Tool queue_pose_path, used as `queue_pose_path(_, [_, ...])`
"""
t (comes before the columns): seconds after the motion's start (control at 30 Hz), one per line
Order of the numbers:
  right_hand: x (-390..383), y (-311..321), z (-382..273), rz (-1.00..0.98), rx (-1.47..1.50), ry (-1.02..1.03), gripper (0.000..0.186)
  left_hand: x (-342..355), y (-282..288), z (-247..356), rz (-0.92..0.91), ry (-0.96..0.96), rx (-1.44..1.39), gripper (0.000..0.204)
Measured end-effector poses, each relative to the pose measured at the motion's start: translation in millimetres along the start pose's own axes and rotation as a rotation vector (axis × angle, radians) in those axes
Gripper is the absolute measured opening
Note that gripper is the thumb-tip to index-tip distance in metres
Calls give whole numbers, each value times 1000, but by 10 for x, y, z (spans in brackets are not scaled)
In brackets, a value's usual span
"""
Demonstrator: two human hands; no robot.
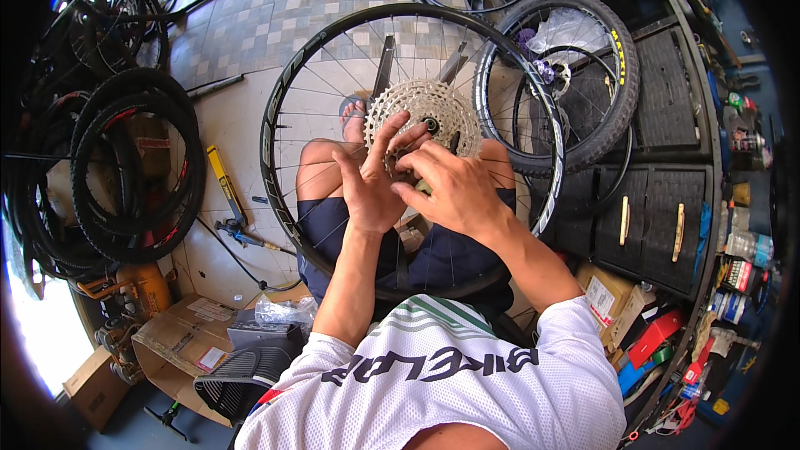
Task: The person works on a bicycle wheel mounted on a stand, adjusting the rim and spokes, then installs a cassette onto the hub. They wipe the cassette with a cloth and continue adjusting components by hand.
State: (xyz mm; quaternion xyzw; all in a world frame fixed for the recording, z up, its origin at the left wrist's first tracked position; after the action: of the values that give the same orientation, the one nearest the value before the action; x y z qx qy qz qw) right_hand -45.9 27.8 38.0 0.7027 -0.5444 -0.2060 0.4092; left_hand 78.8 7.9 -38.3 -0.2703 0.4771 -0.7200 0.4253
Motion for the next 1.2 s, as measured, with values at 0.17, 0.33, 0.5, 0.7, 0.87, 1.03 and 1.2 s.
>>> queue_pose_path(0.17, [41, 18, 180, 165, 256, -92, 14, 43, 57, -18, 153, 8, 65, 87])
queue_pose_path(0.33, [-24, 184, 468, 127, 728, -409, 19, -6, 209, 4, 139, 0, 229, 52])
queue_pose_path(0.5, [-130, 116, 577, 197, 766, -450, 23, 1, 49, -65, 253, 51, 414, 15])
queue_pose_path(0.7, [-256, 272, 734, 433, 1154, -536, 30, -3, 69, -19, 308, -14, 475, 15])
queue_pose_path(0.87, [-183, 691, 404, 571, 997, -350, 35, -13, 24, -70, 230, -59, 608, 15])
queue_pose_path(1.03, [-52, 172, 116, 253, -149, 41, 30, -63, 128, -216, 167, -81, 749, 14])
queue_pose_path(1.2, [13, 137, 334, 525, -169, -164, 29, -6, -53, -214, 123, -122, 860, 11])
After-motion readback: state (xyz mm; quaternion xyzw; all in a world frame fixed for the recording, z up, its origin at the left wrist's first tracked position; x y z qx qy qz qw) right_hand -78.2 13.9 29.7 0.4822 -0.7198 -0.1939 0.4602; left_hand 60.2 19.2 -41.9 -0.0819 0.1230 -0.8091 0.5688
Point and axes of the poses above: each hand's wrist, its own x-axis towards the middle knuckle, its own y-axis out of the back of the hand, z = x × y, the point moved 3 cm from there along x, towards the middle knuckle, and after that the axes turned 2 degrees about y, right-handed, at the moved point
